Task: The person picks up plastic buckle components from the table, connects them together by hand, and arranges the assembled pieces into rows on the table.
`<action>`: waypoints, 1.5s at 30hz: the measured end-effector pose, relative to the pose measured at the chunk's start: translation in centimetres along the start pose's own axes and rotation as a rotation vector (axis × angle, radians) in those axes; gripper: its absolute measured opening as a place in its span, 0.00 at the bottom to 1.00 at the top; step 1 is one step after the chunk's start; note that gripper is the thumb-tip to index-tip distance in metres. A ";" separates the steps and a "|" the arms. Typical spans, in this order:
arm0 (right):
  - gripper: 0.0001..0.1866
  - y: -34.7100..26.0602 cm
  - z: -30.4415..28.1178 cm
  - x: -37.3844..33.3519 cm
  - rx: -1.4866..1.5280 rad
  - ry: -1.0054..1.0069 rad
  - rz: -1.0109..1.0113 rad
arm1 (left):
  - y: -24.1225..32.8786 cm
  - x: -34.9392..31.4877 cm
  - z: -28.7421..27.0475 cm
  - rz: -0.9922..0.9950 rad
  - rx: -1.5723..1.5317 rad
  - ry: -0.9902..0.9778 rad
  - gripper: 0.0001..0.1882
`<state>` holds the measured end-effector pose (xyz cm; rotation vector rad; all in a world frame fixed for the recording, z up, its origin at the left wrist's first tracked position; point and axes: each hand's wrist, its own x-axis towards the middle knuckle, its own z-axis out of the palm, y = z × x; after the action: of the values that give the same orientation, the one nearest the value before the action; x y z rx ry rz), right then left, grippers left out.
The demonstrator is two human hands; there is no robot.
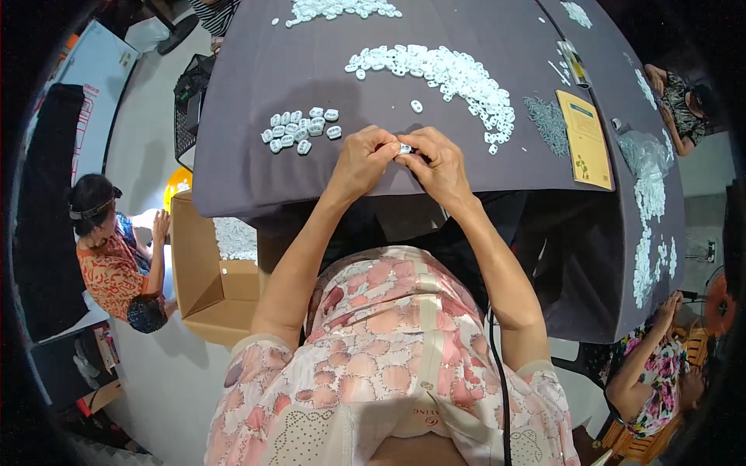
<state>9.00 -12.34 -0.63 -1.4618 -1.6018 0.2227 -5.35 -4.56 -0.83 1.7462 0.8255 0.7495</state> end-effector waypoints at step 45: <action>0.06 13.0 -15.5 0.3 -0.751 0.265 0.166 | 1.3 0.1 0.4 -0.104 -0.083 0.039 0.10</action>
<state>29.05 -15.17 -0.57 -2.0849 -1.4012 -0.5197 -4.73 -4.96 0.29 1.6071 0.8923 0.7400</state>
